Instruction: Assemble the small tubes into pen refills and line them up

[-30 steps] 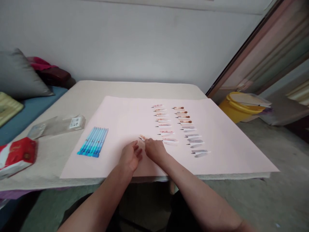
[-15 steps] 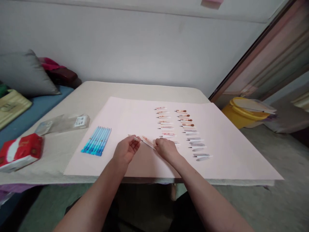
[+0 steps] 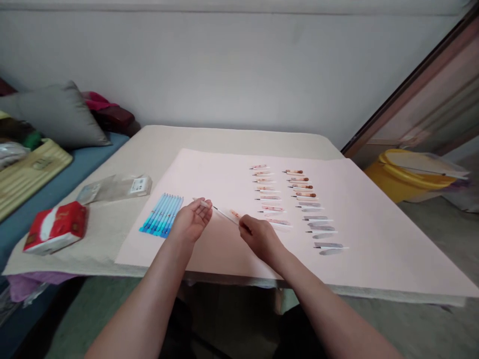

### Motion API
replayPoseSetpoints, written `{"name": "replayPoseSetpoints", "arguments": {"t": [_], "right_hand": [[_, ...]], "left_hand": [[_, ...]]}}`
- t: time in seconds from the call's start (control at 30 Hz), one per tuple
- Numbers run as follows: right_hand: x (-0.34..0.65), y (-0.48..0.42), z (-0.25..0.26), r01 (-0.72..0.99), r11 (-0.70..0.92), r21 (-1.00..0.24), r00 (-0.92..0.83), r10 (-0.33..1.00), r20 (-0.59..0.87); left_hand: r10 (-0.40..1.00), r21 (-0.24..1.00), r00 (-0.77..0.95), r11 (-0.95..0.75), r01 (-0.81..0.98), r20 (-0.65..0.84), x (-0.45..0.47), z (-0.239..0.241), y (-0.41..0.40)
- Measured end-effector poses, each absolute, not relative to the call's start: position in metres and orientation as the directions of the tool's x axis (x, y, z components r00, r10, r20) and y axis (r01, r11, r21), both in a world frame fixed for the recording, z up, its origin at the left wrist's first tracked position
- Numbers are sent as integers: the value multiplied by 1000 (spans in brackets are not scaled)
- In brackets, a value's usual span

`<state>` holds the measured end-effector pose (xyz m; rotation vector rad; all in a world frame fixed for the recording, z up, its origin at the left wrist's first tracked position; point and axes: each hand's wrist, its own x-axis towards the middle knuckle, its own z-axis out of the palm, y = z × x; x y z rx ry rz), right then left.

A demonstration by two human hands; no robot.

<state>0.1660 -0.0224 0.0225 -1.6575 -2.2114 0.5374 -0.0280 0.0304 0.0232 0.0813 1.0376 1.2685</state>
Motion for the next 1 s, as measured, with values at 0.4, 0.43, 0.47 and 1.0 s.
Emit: {"name": "replayPoseSetpoints", "arguments": {"t": [0.4, 0.43, 0.47, 1.0], "right_hand": [[163, -27, 20, 812, 309, -495, -286, 950, 125], [163, -27, 21, 800, 307, -516, -284, 951, 125], [162, -27, 21, 786, 301, -540, -280, 952, 123], [159, -26, 13, 500, 129, -856, -132, 989, 72]], "left_hand": [[891, 701, -18, 344, -625, -453, -14, 26, 20], [894, 702, -1, 351, -620, -449, -11, 26, 18], [895, 700, 17, 361, -616, -446, -8, 26, 17], [945, 774, 33, 286, -565, -324, 9, 28, 4]]}}
